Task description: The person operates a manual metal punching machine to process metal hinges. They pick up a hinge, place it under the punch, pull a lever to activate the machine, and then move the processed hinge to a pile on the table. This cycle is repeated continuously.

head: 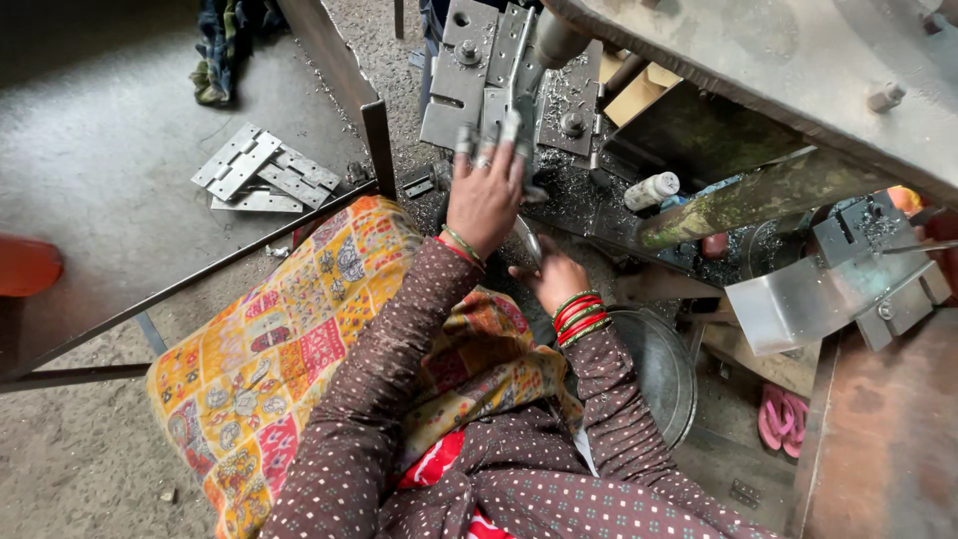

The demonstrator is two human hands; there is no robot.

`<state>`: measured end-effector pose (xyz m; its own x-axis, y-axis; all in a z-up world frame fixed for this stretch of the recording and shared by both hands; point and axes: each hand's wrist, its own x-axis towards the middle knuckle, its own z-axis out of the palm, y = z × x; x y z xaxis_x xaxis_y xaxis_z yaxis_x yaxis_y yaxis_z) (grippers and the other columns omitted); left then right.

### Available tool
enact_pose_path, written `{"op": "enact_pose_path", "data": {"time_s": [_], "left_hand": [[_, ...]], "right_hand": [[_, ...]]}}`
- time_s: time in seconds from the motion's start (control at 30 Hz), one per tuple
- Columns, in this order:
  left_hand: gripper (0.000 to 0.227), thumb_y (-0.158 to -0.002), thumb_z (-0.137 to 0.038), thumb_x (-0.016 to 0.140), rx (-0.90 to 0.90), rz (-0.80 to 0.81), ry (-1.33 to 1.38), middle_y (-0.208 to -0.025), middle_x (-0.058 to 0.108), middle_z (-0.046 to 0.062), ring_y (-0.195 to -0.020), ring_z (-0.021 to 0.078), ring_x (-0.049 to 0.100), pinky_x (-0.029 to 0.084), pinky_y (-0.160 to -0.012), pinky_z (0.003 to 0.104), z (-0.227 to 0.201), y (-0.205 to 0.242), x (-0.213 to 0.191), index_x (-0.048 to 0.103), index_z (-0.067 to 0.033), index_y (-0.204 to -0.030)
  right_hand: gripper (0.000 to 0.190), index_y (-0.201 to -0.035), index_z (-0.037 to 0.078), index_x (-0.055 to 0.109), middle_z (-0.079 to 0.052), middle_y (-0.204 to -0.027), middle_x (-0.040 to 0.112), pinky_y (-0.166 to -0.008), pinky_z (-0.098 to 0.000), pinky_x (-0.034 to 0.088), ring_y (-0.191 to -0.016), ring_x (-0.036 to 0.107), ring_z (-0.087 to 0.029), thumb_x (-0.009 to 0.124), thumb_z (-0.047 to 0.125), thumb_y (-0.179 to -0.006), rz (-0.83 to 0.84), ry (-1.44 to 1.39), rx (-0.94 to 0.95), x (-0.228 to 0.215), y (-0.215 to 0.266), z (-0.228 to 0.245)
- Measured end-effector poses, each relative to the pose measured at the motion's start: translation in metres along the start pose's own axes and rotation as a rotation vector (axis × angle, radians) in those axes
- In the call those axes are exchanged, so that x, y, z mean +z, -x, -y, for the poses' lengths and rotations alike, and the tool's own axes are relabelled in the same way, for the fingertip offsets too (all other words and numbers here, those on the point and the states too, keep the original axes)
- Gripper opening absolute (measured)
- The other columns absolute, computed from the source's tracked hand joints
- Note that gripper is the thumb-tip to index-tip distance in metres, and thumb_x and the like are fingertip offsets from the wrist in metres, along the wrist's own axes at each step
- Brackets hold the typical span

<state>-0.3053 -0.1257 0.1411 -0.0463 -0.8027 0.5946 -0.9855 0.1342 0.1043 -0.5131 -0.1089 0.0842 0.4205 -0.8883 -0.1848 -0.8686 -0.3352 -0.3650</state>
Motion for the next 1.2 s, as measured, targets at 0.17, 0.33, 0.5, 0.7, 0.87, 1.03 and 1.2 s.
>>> {"op": "enact_pose_path", "data": {"time_s": [0.17,0.33,0.5,0.7,0.87,1.03,1.2], "left_hand": [[0.03,-0.097,-0.027,0.057,-0.149,0.166,0.09,-0.14,0.06,0.011,-0.127,0.0307,0.059,0.027,-0.117,0.062,0.016,-0.005,0.006,0.07,-0.0063,-0.114],[0.035,-0.103,-0.035,0.056,-0.196,0.24,0.207,-0.138,0.061,0.011,-0.124,0.0306,0.059,0.027,-0.118,0.062,0.015,-0.01,-0.006,0.071,-0.0044,-0.11],[0.061,-0.092,-0.049,0.059,-0.134,0.209,0.097,-0.142,0.055,0.017,-0.125,0.0341,0.059,0.027,-0.113,0.063,-0.003,0.007,-0.024,0.065,0.0014,-0.125],[0.05,-0.09,-0.024,0.059,0.106,-0.028,0.0,-0.148,0.05,0.023,-0.124,0.0342,0.06,0.036,-0.114,0.057,0.0,0.002,-0.013,0.063,-0.0079,-0.137],[0.026,-0.1,-0.015,0.058,0.192,0.029,0.133,-0.135,0.06,0.022,-0.118,0.0354,0.064,0.05,-0.105,0.049,0.015,-0.005,-0.017,0.066,-0.0018,-0.122],[0.029,-0.101,-0.018,0.06,0.145,-0.218,0.102,-0.134,0.06,0.016,-0.118,0.0332,0.062,0.047,-0.108,0.048,0.015,0.004,-0.033,0.064,-0.0042,-0.126],[0.049,-0.096,-0.022,0.059,0.055,0.199,0.117,-0.144,0.054,0.018,-0.127,0.0332,0.057,0.038,-0.115,0.05,0.012,-0.004,-0.028,0.056,-0.0025,-0.141]], "right_hand": [[0.084,-0.142,-0.001,0.042,-0.028,-0.103,0.072,-0.082,-0.0542,0.056,-0.095,0.069,-0.047,0.075,0.051,-0.085,0.033,-0.004,0.022,0.002,-0.001,0.001],[0.084,-0.141,-0.001,0.042,-0.021,-0.102,0.074,-0.081,-0.0535,0.055,-0.094,0.071,-0.045,0.075,0.051,-0.084,0.033,-0.044,0.013,-0.003,-0.002,0.003],[0.073,-0.129,0.004,0.049,-0.014,-0.097,0.076,-0.081,-0.0501,0.056,-0.091,0.073,-0.039,0.074,0.056,-0.084,0.148,-0.117,0.069,-0.009,-0.003,0.007],[0.066,-0.126,0.009,0.051,-0.013,-0.096,0.076,-0.081,-0.0504,0.056,-0.09,0.073,-0.039,0.076,0.056,-0.085,0.12,-0.075,0.122,-0.007,-0.004,0.009],[0.07,-0.129,0.011,0.051,-0.014,-0.092,0.074,-0.077,-0.049,0.056,-0.086,0.074,-0.037,0.077,0.054,-0.08,0.034,-0.188,0.072,-0.002,-0.002,0.006],[0.071,-0.13,0.008,0.049,-0.013,-0.095,0.077,-0.077,-0.0491,0.056,-0.087,0.073,-0.039,0.077,0.051,-0.081,0.1,-0.165,0.058,0.006,-0.007,-0.004],[0.079,-0.133,0.0,0.046,-0.019,-0.094,0.073,-0.076,-0.05,0.056,-0.087,0.071,-0.042,0.08,0.051,-0.084,0.021,-0.028,0.005,0.008,-0.007,-0.006]]}}
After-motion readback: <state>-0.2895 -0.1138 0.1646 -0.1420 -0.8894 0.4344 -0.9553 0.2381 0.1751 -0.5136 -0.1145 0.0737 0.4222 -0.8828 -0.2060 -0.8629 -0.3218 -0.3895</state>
